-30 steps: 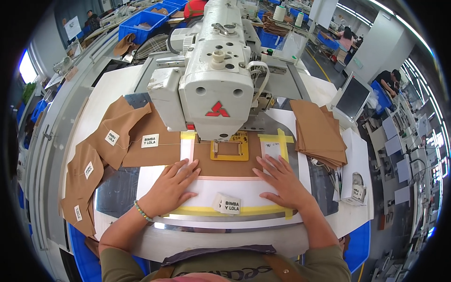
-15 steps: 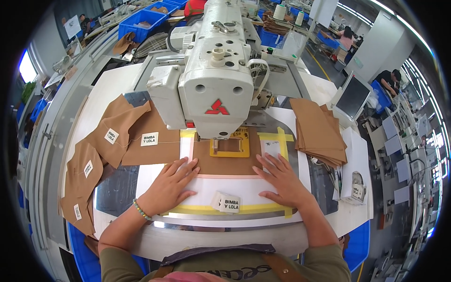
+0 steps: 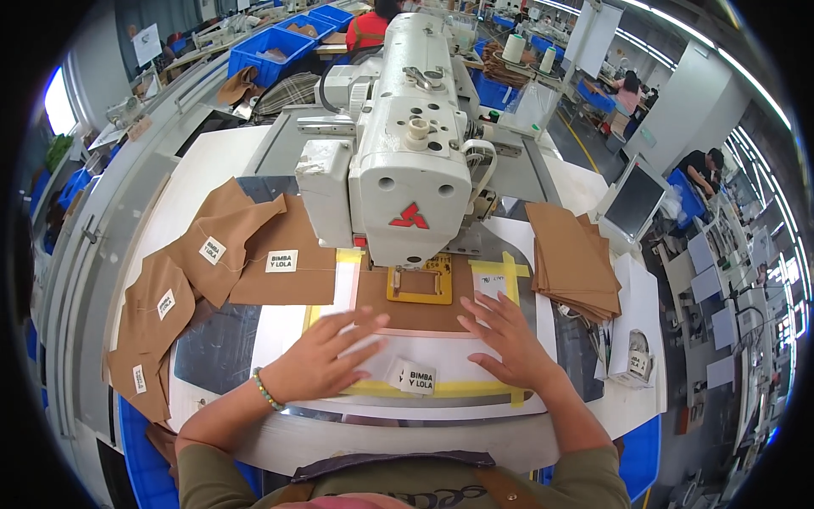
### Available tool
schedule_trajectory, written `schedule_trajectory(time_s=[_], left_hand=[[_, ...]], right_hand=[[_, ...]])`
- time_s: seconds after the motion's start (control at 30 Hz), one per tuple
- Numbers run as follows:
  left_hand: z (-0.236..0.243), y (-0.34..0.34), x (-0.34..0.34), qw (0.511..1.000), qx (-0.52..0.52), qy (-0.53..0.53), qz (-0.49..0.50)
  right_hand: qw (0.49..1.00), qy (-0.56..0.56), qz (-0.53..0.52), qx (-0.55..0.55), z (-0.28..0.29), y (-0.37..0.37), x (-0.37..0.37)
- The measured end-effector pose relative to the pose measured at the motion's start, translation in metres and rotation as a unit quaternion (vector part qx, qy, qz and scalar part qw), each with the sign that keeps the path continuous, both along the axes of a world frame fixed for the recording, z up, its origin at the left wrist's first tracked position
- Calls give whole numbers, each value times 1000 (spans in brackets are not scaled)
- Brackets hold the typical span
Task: Sewing brand labels onto rectangular brown leather components using an industrial sewing machine.
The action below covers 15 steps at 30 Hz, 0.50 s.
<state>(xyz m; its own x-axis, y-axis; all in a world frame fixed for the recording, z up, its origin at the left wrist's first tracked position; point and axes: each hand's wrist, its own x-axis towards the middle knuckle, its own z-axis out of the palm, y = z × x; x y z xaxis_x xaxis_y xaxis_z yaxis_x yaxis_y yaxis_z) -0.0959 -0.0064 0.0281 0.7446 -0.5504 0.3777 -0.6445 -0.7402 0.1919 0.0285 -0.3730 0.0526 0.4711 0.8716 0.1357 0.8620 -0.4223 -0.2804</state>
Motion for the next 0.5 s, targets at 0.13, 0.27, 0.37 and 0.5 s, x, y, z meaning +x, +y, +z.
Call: schedule_trajectory(time_s=[0.13, 0.27, 0.37, 0.5], left_hand=[[12, -35, -18, 974, -106, -69, -187], [9, -67, -26, 940, -98, -143, -295], [0, -77, -31, 939, -149, -88, -299], [-14, -76, -30, 918, -226, -132, -298]], right_hand=[[983, 48, 146, 97, 36, 32, -19], [955, 50, 285, 64, 47, 75, -37], [941, 109, 305, 100, 39, 93, -50], [923, 114, 320, 182, 19, 104, -64]])
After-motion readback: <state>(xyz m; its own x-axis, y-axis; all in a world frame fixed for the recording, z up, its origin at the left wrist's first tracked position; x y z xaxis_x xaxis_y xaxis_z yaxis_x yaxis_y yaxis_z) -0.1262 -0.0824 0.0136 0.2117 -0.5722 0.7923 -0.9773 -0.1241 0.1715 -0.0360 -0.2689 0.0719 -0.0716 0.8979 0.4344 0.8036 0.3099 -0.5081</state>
